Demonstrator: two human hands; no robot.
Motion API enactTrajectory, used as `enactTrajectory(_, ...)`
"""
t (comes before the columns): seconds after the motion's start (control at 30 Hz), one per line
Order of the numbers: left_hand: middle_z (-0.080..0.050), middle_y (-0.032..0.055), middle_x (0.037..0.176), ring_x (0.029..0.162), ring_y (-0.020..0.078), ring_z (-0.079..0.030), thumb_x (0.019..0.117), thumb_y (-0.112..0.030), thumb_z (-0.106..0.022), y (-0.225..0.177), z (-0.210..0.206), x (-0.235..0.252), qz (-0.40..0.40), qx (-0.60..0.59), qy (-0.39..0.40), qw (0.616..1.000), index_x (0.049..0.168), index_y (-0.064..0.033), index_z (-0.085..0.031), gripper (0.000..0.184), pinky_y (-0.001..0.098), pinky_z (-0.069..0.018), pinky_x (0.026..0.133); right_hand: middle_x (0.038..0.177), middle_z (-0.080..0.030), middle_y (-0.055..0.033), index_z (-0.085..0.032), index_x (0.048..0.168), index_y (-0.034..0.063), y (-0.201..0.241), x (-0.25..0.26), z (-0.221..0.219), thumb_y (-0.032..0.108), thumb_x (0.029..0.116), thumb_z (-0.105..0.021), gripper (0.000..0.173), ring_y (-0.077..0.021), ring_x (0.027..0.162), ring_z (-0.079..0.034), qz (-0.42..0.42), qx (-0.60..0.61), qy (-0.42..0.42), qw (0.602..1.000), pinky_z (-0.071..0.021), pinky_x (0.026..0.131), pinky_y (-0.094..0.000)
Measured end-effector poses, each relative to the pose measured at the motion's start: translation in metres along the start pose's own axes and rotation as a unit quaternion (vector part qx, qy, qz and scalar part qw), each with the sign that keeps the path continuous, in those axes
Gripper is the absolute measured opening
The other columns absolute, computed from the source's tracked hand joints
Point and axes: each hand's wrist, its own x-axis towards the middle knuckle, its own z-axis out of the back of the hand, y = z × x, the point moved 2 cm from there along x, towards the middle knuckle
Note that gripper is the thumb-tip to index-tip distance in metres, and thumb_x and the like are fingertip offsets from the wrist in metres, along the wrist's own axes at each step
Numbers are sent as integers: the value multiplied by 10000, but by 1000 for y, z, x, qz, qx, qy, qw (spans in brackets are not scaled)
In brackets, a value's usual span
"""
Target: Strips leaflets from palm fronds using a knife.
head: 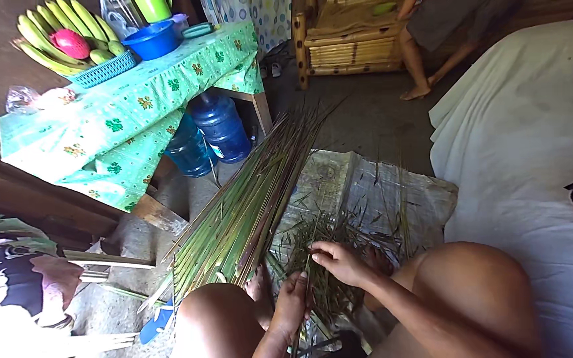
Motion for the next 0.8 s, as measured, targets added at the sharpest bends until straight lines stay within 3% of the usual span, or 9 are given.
enactTrajectory(0.03,-436,-45,545,403,23,-403,1127,-167,-299,1,0,0,-8,13,-2,1000,945,-54,-540,322,165,-375,398,1207,-700,-158,-623,1373,43,1,0,1,270,1084,-475,396,-241,1099,-671,2,-39,-5,999,-499,996,-438)
enactTrajectory(0.1,-419,-46,540,395,24,-382,1125,-168,-309,3,-1,-1,-11,17,3,1000,925,-68,-532,316,166,-359,391,1254,-692,-174,-623,1386,46,-4,3,3,289,1090,-452,420,-279,1181,-655,3,-59,-27,998,-470,1049,-483)
enactTrajectory(0.23,-402,-52,533,388,19,-360,1123,-163,-303,4,-1,-3,-2,0,20,1000,926,-68,-534,318,160,-338,385,995,-703,-138,-642,1346,15,-19,16,21,233,1079,-469,385,-187,815,-639,-3,17,-117,993,-526,821,-389)
enactTrajectory(0.33,-421,-49,529,387,15,-373,1127,-173,-297,3,-1,-5,3,5,21,1000,936,-57,-546,334,157,-342,384,752,-598,-24,-619,1352,4,-24,21,33,185,1083,-483,352,-68,583,-499,-37,111,-165,979,-435,576,-240)
enactTrajectory(0.4,-442,-49,533,391,15,-396,1131,-184,-280,0,-1,-4,12,9,28,999,963,-45,-557,353,155,-361,389,676,-565,4,-583,1380,20,-17,12,29,192,1095,-468,353,-53,484,-472,-68,213,-120,967,-392,456,-203)
enactTrajectory(0.5,-463,-42,543,407,28,-441,1134,-205,-268,-1,1,-1,20,7,35,999,992,-29,-568,376,165,-405,404,666,-566,17,-570,1373,48,-6,-2,10,230,1104,-415,359,-57,470,-473,-83,297,20,951,-393,434,-202)
enactTrajectory(0.57,-485,-35,563,429,41,-480,1135,-213,-256,0,1,-1,23,0,37,999,1012,-28,-565,381,176,-444,426,656,-557,28,-588,1342,56,-2,-4,2,229,1102,-408,346,-44,459,-462,-78,318,63,943,-380,423,-186)
enactTrajectory(0.7,-552,-25,632,480,43,-538,1127,-192,-272,1,3,-4,11,18,35,999,1036,-28,-575,356,179,-489,470,631,-536,22,-624,1276,15,1,2,13,180,1110,-413,315,-47,442,-450,-77,319,-29,944,-375,411,-185)
enactTrajectory(0.8,-508,-34,576,430,30,-479,1130,-173,-309,1,3,-2,-9,33,-4,999,981,-27,-570,334,169,-440,428,663,-551,20,-653,1153,-5,5,-6,15,201,1095,-445,299,-44,495,-473,-45,195,-30,979,-404,475,-202)
